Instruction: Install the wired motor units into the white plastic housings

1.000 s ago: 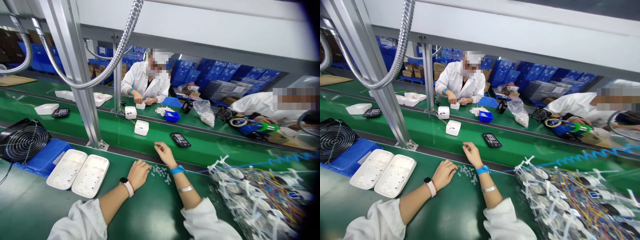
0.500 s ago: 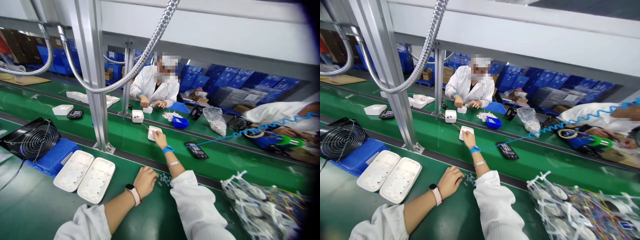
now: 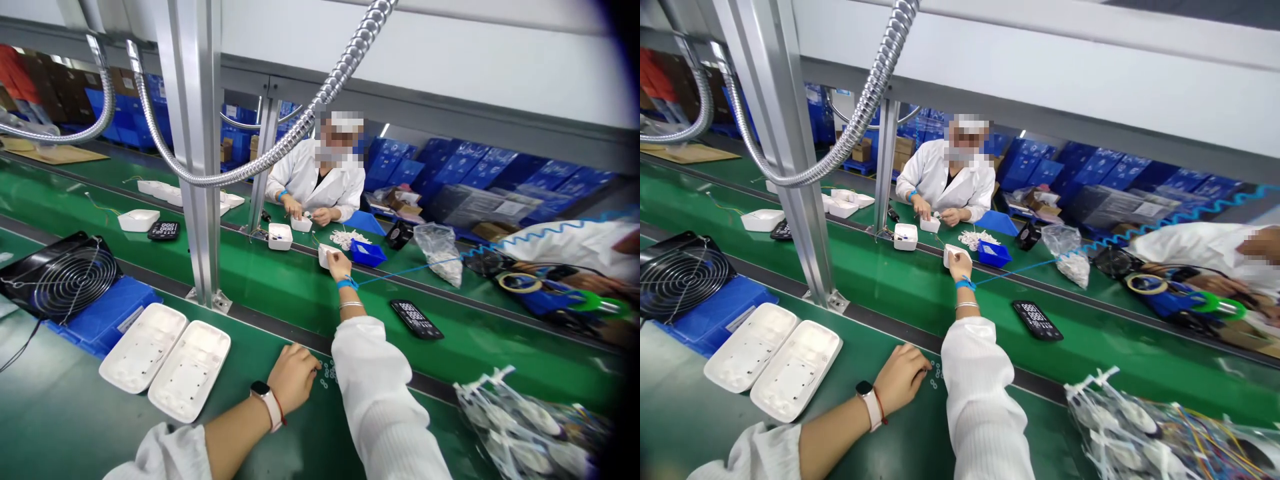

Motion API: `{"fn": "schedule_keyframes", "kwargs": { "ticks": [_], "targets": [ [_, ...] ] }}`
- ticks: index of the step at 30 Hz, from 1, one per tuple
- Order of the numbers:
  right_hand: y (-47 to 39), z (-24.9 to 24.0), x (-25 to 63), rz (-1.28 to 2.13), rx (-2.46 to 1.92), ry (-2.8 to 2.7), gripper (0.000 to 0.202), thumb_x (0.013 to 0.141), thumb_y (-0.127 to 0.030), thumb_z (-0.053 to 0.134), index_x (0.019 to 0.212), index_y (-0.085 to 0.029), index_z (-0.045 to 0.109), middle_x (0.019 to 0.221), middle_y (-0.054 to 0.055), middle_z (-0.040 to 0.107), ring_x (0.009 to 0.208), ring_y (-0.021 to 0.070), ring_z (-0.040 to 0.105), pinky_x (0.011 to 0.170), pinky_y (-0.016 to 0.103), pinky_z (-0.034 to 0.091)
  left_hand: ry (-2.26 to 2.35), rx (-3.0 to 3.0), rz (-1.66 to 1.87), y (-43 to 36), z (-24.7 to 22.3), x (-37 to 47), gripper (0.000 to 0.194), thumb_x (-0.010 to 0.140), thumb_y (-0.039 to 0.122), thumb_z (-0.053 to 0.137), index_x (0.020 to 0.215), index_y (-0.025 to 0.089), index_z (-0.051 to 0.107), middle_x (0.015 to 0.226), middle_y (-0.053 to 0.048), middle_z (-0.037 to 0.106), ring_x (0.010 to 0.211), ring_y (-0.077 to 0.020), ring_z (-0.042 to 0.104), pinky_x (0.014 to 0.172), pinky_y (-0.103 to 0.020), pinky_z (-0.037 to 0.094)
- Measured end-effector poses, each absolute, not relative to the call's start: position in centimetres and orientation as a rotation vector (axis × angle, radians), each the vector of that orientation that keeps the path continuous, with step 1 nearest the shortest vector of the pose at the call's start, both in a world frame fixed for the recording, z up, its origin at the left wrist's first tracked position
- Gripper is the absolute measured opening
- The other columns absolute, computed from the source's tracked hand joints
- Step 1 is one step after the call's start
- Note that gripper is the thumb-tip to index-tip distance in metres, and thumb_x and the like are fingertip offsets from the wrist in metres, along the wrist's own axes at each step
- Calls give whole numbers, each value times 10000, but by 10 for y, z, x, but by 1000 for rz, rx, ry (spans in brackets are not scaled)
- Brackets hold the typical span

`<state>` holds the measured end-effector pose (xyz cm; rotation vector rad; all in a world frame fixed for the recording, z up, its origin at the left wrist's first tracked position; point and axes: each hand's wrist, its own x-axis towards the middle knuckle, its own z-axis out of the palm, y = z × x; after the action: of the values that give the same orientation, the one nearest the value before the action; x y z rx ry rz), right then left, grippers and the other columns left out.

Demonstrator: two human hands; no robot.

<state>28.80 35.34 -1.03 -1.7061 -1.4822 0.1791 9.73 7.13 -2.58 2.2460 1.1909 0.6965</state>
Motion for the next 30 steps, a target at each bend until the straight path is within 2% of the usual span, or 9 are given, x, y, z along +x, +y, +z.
{"fn": "schedule_keyframes", "kwargs": {
  "ticks": [12,17,23,27,30],
  "targets": [
    [368,-20,305,174,-1732,-1542,409,703,-368,554,971,-61,583,1058,190,568,1031,276,512,895,367,395,1186,2232,706,72,-28,98,162,817,125,513,917,212,606,907,-19,621,926,-190,491,816,-329,374],
    [353,-25,309,229,-1686,-1591,470,687,-358,591,1048,-60,557,1119,196,529,937,249,565,856,381,444,1189,2216,711,70,-26,98,162,817,125,511,911,217,606,921,-21,621,945,-192,492,825,-335,371],
    [318,-18,327,293,-1604,-1670,479,679,-391,618,1062,-107,568,1306,206,378,868,226,595,818,408,485,1170,2201,731,71,-27,97,164,815,120,512,900,220,611,914,-16,626,943,-191,495,830,-336,372],
    [271,-10,341,336,-1559,-1735,462,707,-453,590,1044,-137,588,1311,180,379,842,214,603,725,395,525,1157,2188,772,72,-29,97,171,805,106,508,884,213,617,900,-18,630,927,-193,499,812,-334,376],
    [224,-15,347,375,-1528,-1767,431,742,-475,558,1035,-159,591,1300,156,394,833,191,600,713,379,533,1149,2199,781,72,-29,97,170,799,103,511,880,208,617,900,-19,631,923,-195,498,812,-334,376]
  ]
}}
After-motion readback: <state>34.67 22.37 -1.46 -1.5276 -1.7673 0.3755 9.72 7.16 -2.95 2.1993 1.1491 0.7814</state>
